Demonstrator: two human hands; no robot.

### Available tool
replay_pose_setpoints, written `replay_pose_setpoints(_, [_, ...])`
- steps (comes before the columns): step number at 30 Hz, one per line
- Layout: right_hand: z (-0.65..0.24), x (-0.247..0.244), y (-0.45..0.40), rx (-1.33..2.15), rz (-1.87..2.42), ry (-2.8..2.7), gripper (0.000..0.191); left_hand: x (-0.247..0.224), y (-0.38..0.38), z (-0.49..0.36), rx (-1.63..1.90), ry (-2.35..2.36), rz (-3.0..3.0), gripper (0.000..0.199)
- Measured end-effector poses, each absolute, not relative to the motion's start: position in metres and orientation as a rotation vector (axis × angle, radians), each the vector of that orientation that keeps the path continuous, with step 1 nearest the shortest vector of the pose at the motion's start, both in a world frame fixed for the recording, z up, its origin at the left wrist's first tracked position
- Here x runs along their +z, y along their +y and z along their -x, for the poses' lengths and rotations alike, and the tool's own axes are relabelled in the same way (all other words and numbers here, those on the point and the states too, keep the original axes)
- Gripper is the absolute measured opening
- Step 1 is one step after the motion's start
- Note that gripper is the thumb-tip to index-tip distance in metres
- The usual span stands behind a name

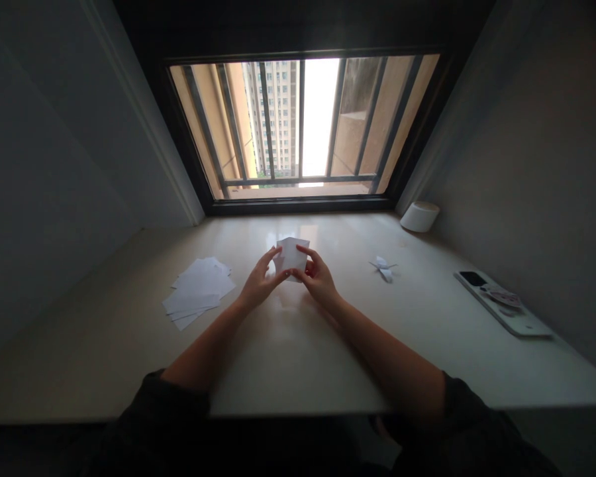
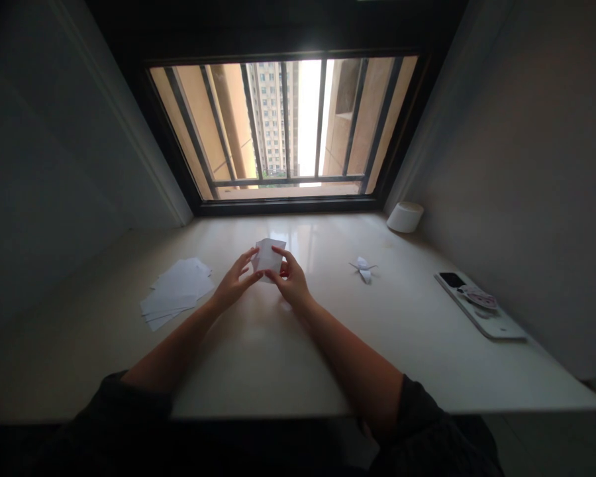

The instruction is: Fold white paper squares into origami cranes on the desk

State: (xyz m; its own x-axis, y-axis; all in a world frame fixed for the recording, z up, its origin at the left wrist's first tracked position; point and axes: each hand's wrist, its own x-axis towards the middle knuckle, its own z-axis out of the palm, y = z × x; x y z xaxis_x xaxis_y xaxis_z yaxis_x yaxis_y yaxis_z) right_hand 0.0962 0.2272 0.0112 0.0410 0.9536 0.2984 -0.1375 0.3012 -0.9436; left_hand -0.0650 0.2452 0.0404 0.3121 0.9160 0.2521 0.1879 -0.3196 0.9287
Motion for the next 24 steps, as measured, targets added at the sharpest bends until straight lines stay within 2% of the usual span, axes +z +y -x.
replay_pose_setpoints(5, [-0.096, 0.010, 0.228, 1.066, 0.862, -1.213, 0.062, 0.042, 0.247, 0.066, 1.000, 0.957, -1.614, 0.071])
replay_pose_setpoints(14, [-0.098, 0.011, 0.227, 0.928, 0.993, -1.236, 0.057, 0.050, 0.238, 0.067, 1.089, 1.225, -2.020, 0.079])
replay_pose_setpoints(20, [-0.099, 0.012, 0.224, 0.694, 1.073, -1.360, 0.048, 0.042, 0.241, 0.067, 1.053, 1.282, -2.243, 0.067])
replay_pose_setpoints(24, [-0.099, 0.014, 0.221, 0.582, 1.115, -1.409, 0.042, 0.039, 0.240, 0.066, 1.049, 1.278, -2.198, 0.051])
